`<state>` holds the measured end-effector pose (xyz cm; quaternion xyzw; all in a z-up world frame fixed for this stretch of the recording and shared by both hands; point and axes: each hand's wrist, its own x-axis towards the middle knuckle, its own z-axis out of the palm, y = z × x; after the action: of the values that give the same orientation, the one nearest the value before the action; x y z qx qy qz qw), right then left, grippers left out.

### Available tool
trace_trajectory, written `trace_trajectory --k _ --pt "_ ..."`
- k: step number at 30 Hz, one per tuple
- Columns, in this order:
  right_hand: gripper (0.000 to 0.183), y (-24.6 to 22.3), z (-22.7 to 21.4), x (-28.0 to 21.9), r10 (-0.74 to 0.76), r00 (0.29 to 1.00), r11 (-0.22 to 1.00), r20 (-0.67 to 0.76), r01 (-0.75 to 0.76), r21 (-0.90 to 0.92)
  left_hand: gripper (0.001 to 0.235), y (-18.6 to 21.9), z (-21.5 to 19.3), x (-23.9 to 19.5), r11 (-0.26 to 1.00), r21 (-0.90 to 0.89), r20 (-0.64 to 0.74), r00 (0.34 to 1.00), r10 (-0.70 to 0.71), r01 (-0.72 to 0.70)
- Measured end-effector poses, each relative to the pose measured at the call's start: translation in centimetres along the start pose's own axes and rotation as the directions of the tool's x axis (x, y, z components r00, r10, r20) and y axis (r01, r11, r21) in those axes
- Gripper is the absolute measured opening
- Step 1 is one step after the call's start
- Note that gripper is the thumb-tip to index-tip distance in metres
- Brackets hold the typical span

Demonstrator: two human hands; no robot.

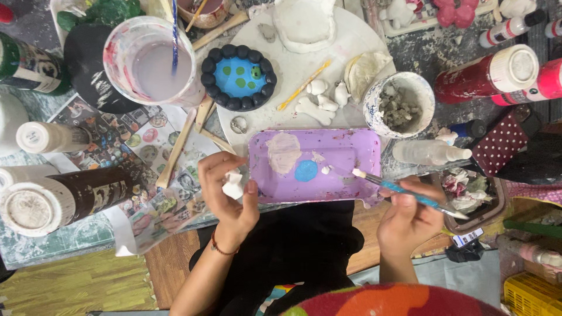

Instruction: The person paints a small white ceramic figurine using a paintbrush and white paint from a purple palette. They repeatedly dip the brush in water, wipe it on a tissue, and apply paint to the figurine's surface.

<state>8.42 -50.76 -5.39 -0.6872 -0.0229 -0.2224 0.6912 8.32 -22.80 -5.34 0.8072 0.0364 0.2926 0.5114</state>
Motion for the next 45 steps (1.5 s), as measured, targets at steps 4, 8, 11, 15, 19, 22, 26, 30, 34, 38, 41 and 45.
trace_trajectory --k 4,8,11,15,19,22,26,30,34,38,41,45 --pt "0.023 -0.8 0.7 -0.9 -0.011 0.999 0.99 0.048 0.018 -0.138 0.039 -1.5 1.3 -0.8 0.999 -0.016 0.008 0.999 0.039 -0.039" --pt "0.025 -0.8 1.0 -0.6 -0.014 0.996 0.992 0.091 0.025 -0.127 0.041 -1.5 1.2 -1.0 0.998 0.028 0.034 0.998 0.052 -0.053" --pt "0.022 -0.5 1.3 -0.4 0.001 0.995 0.987 0.095 0.014 -0.159 0.037 -1.4 1.2 -1.0 0.997 0.05 0.041 0.998 0.05 -0.052" --pt "0.021 -0.8 1.2 -0.5 0.006 0.992 0.967 0.127 0.026 -0.252 0.032 -1.6 1.1 -1.0 0.999 0.021 0.05 0.998 0.044 -0.045" --pt "0.02 -0.9 1.5 -0.6 0.001 0.993 0.968 0.121 0.029 -0.25 0.036 -1.8 1.1 -1.2 0.999 -0.006 0.038 0.998 0.049 -0.049" --pt "0.021 -0.8 1.6 -0.6 -0.008 0.993 0.972 0.115 0.035 -0.231 0.047 -1.7 1.1 -1.2 0.994 -0.097 0.001 0.999 0.049 -0.049" --pt "0.026 -0.5 1.4 -0.7 -0.043 0.996 0.981 0.082 0.057 -0.183 0.061 -0.8 0.8 -1.0 0.979 -0.205 -0.026 0.999 -0.021 0.015" --pt "0.029 -0.2 0.3 -0.9 -0.076 0.996 0.969 0.047 0.085 -0.23 0.026 -0.6 0.3 -0.5 0.994 -0.065 -0.073 0.993 -0.088 0.083" --pt "0.031 -0.4 0.3 -0.5 -0.115 0.993 0.961 0.03 0.119 -0.251 0.026 -0.1 -0.7 -0.3 0.936 -0.27 -0.107 0.959 -0.263 0.226" --pt "0.034 -1.9 1.9 0.3 -0.132 0.989 0.965 0.068 0.144 -0.22 0.043 -0.7 -1.4 -0.3 0.866 -0.404 -0.1 0.927 -0.362 0.295" --pt "0.034 -2.4 3.6 0.9 -0.174 0.978 0.961 0.113 0.194 -0.196 0.044 -2.0 -1.5 -0.5 0.858 -0.385 -0.092 0.911 -0.402 0.34" --pt "0.034 -3.3 5.6 0.8 -0.184 0.972 0.966 0.142 0.206 -0.155 0.024 -4.3 -0.3 -1.3 0.665 -0.595 -0.023 0.817 -0.576 0.452"
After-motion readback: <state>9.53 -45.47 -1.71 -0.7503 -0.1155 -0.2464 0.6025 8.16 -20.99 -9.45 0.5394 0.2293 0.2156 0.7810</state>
